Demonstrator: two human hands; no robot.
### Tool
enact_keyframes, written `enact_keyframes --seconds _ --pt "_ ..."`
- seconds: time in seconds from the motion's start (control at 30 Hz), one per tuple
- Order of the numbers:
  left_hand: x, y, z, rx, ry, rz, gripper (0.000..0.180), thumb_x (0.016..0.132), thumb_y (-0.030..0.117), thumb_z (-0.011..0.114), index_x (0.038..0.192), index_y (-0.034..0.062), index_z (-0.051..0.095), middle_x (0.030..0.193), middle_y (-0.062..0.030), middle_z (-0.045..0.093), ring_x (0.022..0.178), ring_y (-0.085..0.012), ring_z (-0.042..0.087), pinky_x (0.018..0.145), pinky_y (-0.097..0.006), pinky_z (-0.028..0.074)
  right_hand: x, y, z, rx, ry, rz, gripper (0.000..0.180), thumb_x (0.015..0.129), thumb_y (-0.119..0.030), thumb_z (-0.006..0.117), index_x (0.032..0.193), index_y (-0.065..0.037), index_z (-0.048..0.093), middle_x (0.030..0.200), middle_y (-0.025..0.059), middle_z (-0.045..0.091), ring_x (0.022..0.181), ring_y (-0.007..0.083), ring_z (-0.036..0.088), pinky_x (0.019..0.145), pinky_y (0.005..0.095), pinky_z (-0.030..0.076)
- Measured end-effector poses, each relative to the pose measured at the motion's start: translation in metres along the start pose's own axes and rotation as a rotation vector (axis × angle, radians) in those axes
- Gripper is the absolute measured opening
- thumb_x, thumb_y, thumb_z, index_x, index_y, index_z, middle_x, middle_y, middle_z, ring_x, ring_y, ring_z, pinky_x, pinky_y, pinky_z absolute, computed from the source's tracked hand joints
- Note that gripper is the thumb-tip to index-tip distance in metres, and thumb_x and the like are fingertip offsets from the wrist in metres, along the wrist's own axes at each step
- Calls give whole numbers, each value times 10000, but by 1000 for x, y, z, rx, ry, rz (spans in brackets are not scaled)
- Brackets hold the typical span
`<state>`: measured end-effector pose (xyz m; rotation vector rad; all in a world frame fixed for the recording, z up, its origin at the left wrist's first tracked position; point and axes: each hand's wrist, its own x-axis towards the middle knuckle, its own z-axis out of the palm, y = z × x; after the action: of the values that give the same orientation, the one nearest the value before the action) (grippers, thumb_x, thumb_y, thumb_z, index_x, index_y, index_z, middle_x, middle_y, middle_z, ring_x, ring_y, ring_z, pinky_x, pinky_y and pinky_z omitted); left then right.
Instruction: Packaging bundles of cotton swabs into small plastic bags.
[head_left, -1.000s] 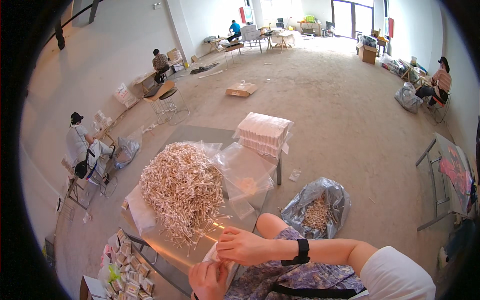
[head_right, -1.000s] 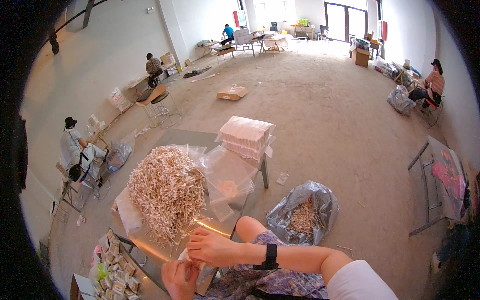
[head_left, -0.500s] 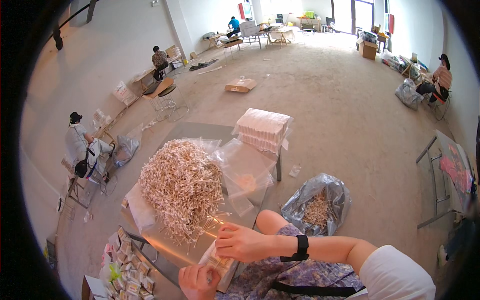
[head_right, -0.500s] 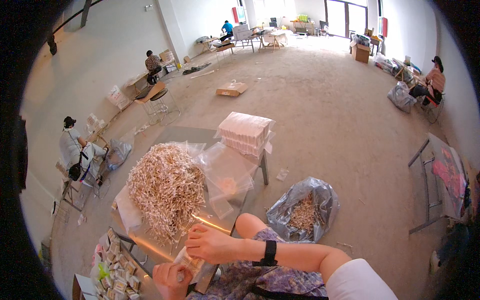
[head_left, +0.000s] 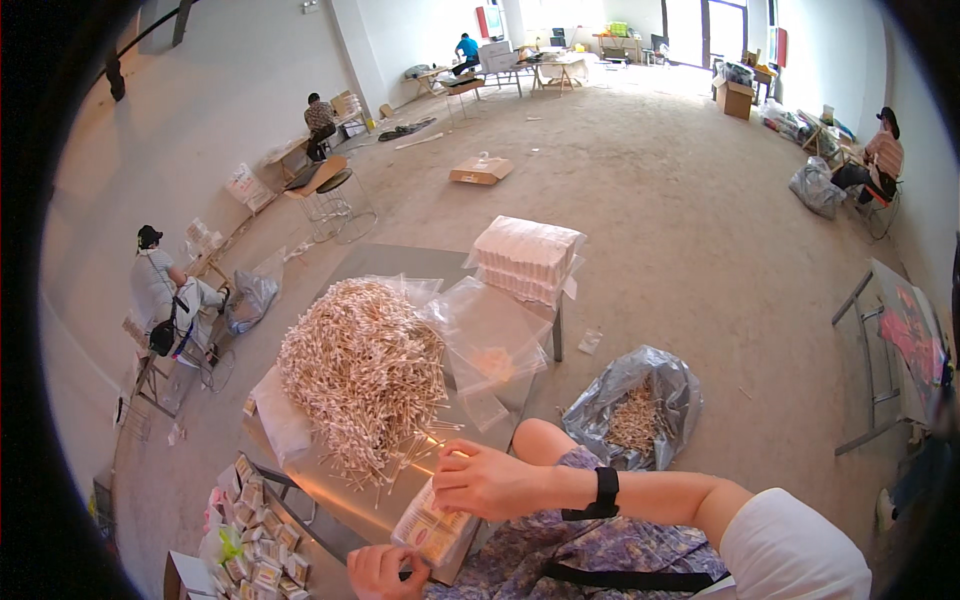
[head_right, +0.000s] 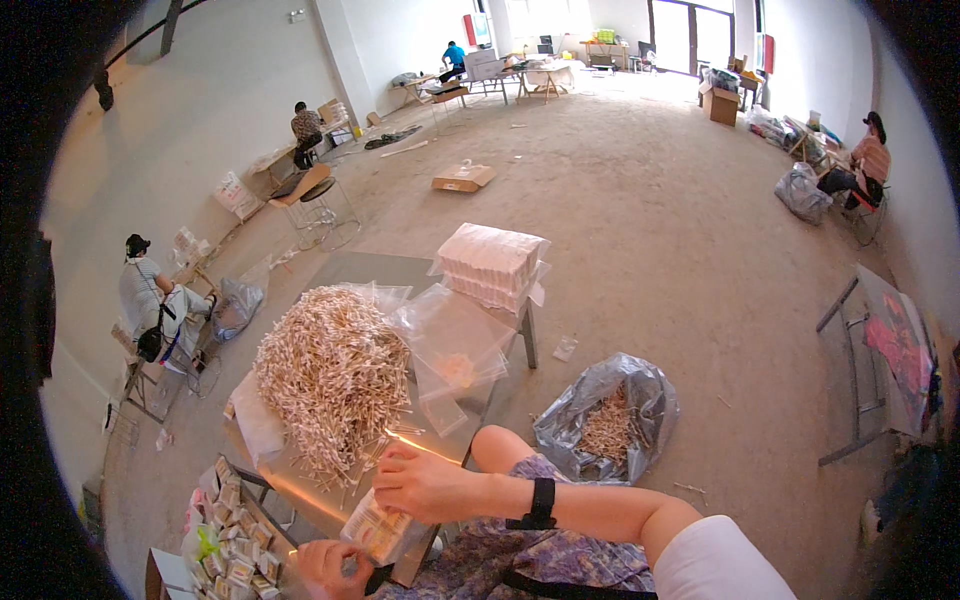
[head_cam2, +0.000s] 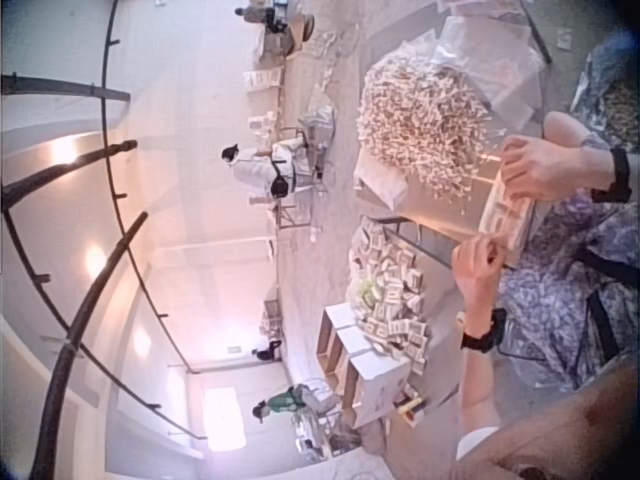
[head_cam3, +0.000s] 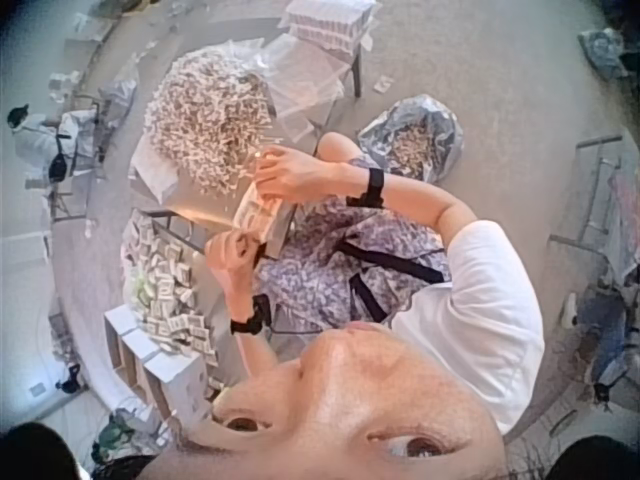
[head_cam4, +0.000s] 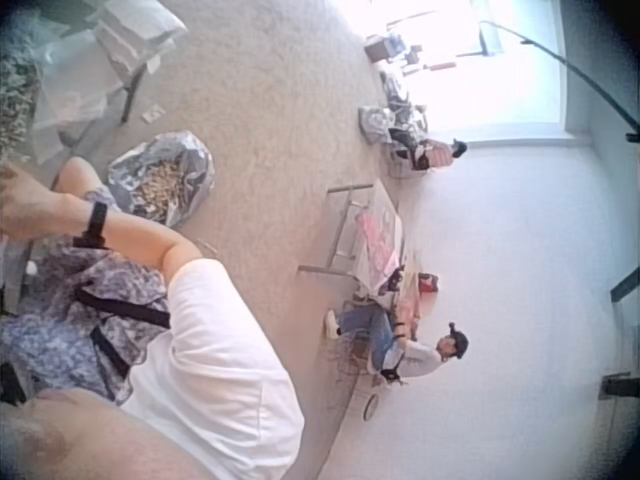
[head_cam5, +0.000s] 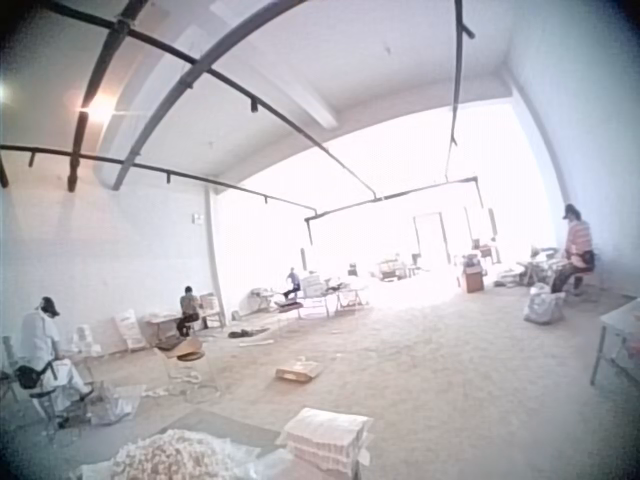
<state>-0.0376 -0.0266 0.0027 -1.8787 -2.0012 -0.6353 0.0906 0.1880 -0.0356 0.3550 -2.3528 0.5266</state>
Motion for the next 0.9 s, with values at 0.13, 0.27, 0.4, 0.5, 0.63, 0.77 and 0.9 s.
enact_keyframes --seconds 0.13,0.27,0.4,0.5,0.63,0.77,0.9 --pt "-6 -2 -1 -40 15 -45 153 688 72 727 778 74 604 761 -68 591 743 -273 580 675 -402 435 0 0 0 6 17 12 216 714 -106 638 928 -80 639 916 24 552 958 224 512 970 402 366" --pt "-9 -2 -4 -16 14 -76 141 683 60 715 770 61 603 776 -85 591 762 -289 578 686 -411 439 -1 0 -1 28 50 18 194 716 -109 636 907 -76 640 905 23 553 945 225 514 969 404 366" --pt "-13 -1 -11 -21 -16 -107 136 686 52 708 777 62 608 783 -92 590 768 -297 576 697 -421 444 -1 3 2 0 55 2 185 717 -107 636 898 -71 641 898 24 555 936 226 518 975 410 364" --pt "-14 2 -16 -45 -15 -168 138 683 53 707 784 59 612 790 -97 589 765 -307 570 703 -427 450 -1 3 4 7 59 2 181 722 -106 634 898 -69 641 891 26 553 929 226 520 984 417 362" --pt "-19 0 -18 -37 -18 -171 141 679 41 701 789 53 615 790 -99 584 755 -311 564 691 -424 456 0 3 1 13 45 8 176 727 -100 633 900 -68 642 891 29 554 930 225 520 994 419 358" --pt "-20 1 -21 -42 -21 -181 130 688 30 694 789 51 615 778 -100 577 731 -302 560 666 -416 454 -1 3 -1 3 32 9 167 733 -92 633 898 -68 642 889 29 552 932 224 520 1001 418 354" --pt "-24 0 -20 -50 -22 -179 129 684 30 694 783 50 613 772 -101 574 718 -295 560 656 -411 451 -4 3 2 -7 44 4 163 735 -93 635 897 -71 643 890 30 550 932 224 520 1001 409 352"
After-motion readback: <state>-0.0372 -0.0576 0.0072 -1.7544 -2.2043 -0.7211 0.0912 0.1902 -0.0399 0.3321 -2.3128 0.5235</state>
